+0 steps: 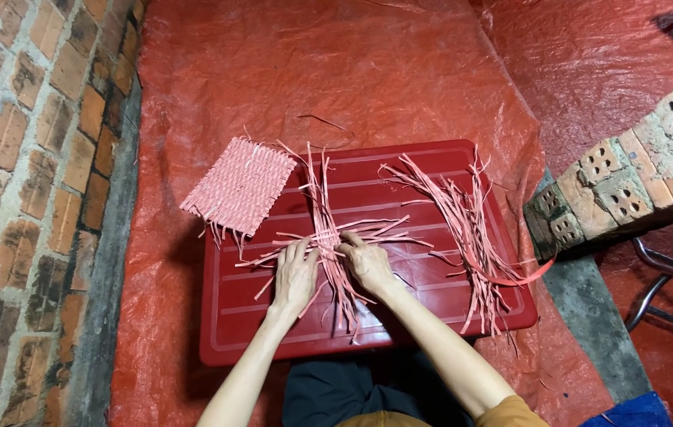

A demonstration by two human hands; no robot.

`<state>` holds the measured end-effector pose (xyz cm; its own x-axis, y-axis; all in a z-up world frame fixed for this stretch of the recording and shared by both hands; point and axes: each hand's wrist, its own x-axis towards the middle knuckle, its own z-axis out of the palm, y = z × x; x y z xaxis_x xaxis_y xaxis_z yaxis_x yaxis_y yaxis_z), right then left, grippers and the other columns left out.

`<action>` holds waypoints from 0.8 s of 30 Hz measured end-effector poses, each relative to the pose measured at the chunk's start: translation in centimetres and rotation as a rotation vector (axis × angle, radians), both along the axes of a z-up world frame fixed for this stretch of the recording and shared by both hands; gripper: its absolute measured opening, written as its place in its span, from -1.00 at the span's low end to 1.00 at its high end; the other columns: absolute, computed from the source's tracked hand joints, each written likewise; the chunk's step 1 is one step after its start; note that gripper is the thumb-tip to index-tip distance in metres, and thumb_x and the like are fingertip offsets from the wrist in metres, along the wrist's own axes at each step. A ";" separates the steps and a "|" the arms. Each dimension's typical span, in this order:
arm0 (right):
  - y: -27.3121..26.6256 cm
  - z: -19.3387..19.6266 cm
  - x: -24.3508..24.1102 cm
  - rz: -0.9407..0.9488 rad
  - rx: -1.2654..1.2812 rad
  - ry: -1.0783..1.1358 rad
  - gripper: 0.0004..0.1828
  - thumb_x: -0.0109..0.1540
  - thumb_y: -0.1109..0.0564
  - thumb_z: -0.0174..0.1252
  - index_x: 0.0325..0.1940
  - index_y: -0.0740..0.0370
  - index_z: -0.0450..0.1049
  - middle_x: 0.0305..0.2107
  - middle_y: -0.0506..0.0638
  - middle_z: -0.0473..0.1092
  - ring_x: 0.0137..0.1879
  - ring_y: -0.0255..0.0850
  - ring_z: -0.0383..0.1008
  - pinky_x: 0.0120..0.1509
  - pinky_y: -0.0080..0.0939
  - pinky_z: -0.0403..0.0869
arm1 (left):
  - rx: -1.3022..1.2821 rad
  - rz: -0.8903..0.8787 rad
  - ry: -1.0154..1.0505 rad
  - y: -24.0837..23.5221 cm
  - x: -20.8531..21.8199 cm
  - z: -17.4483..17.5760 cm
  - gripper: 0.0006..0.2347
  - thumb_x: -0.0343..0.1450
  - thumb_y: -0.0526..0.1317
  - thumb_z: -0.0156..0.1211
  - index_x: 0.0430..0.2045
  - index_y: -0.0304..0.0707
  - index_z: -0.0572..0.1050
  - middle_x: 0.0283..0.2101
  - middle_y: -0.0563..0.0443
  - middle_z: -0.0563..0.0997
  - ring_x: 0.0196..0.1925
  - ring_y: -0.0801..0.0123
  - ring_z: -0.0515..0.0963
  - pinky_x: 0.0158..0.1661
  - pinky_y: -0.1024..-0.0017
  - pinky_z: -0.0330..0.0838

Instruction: The person weaves pink plastic strips by hand on a red plastic lid, interlacing them to form a flat mat. They repeatedly pick up strips, pass them through the weave, and press the mat down to tighten it.

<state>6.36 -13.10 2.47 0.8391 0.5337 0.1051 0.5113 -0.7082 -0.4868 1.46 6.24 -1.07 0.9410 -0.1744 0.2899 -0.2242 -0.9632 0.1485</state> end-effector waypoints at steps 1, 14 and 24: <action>0.1 -0.2 0.1 0.001 -0.001 0.001 -0.80 0.16 0.18 0.02 -0.17 -0.04 0.46 0.11 -0.02 0.30 -0.20 0.26 0.55 -0.15 0.22 0.55 | -0.001 0.001 0.001 0.0 0.1 0.0 -0.78 0.33 -0.25 0.16 -0.17 -0.14 0.53 0.10 -0.09 0.41 0.22 0.16 0.31 0.15 0.25 0.21; -0.2 -0.4 0.6 0.016 0.014 0.029 -0.81 0.25 0.09 -0.10 -0.19 -0.02 0.46 0.09 -0.02 0.37 -0.18 0.23 0.55 -0.15 0.18 0.54 | -0.152 0.027 0.108 0.4 0.7 -0.2 -0.77 0.30 -0.25 0.18 -0.18 -0.06 0.56 0.10 -0.04 0.40 0.15 0.16 0.39 0.05 0.23 0.32; -0.4 -0.6 0.7 0.037 0.041 0.029 -0.78 0.29 0.06 -0.15 -0.19 -0.04 0.45 0.10 -0.03 0.37 -0.19 0.21 0.56 -0.14 0.14 0.55 | -0.249 0.038 0.119 0.3 0.5 1.1 -0.78 0.30 -0.24 0.22 -0.19 -0.08 0.56 0.09 -0.05 0.42 0.10 0.11 0.43 -0.03 0.23 0.35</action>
<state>7.11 -13.47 1.85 0.8221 0.5600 0.1031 0.5219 -0.6686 -0.5297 1.92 6.52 0.02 0.9756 -0.0758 0.2062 -0.1557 -0.9008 0.4054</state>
